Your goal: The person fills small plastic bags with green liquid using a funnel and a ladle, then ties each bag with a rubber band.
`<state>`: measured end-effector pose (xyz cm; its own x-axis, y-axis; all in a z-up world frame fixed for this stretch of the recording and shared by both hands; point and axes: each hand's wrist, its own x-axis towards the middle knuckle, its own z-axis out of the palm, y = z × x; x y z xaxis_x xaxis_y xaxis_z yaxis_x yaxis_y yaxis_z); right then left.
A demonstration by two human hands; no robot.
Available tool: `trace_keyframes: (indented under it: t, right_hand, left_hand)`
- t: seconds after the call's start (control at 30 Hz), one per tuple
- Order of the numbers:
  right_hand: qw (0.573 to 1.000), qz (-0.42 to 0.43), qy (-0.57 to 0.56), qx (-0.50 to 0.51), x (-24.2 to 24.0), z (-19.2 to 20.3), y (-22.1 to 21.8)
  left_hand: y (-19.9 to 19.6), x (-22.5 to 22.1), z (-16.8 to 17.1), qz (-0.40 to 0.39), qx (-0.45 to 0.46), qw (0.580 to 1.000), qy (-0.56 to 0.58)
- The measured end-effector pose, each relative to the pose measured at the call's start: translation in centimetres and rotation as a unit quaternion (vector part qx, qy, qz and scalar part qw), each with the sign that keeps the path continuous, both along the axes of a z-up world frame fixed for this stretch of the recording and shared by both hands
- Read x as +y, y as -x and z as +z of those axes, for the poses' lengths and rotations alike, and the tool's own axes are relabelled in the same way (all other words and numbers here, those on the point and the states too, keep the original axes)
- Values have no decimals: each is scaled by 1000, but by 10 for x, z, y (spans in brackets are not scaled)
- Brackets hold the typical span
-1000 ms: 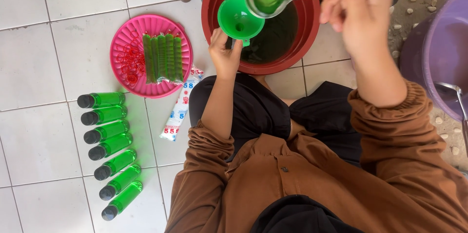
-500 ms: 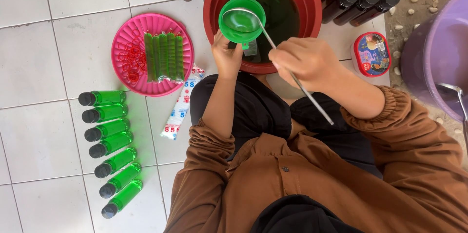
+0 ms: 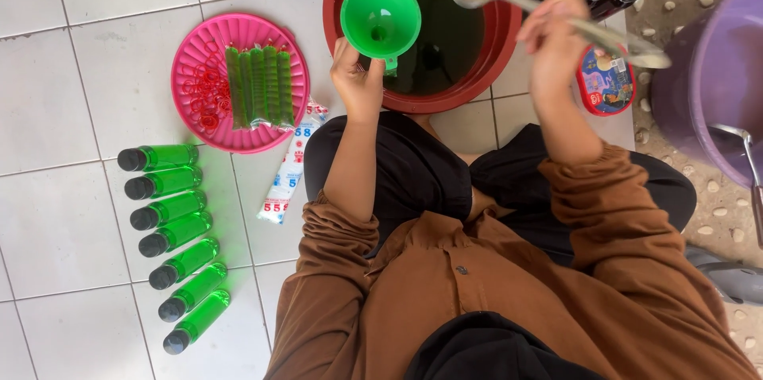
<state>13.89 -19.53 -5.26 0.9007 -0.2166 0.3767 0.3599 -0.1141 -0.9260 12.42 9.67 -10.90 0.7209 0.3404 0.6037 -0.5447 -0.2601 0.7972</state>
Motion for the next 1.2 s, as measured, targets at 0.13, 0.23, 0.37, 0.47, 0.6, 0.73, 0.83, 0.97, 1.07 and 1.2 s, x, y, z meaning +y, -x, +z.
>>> trace_keyframes:
  t: [0.13,0.23,0.37,0.47,0.6,0.73,0.83,0.97,1.07,1.2]
  right_hand:
    - [986,16,143,78,2,-82,5]
    - [960,43,251,114,9,-106,11]
    - [947,48,277,154,21,-105,15]
    - [957,53,207,196,21,-117,9]
    - [972,35,23,233,18,-118,6]
    - [972,32,7,234,12,-80,10]
    - [979,72,-9,191,6,-28,12]
    - [989,123,26,82,-12,31,1]
    - [990,135,10,45,-14,82,-4]
    - [991,97,-5,90,6,152,6]
  left_hand:
    - [-1,-1,-1,0,-6,1000,7]
    - [1,-2,0,-2,-3,1000,12]
    - [-1,-2,-4,-3,-7,1000,19]
    - [-2,-1,-3,-8,-7,1000,22]
    - [-1,0,-6,-7,-6,1000,21]
    - [3,-3,5,-5,-5,1000,17]
    - [9,-5,17,16,66,997,-25]
    - [9,-6,18,11,68,997,-21]
    - [11,-5,14,9,71,997,-18]
    - [11,-5,16,-7,76,997,-9]
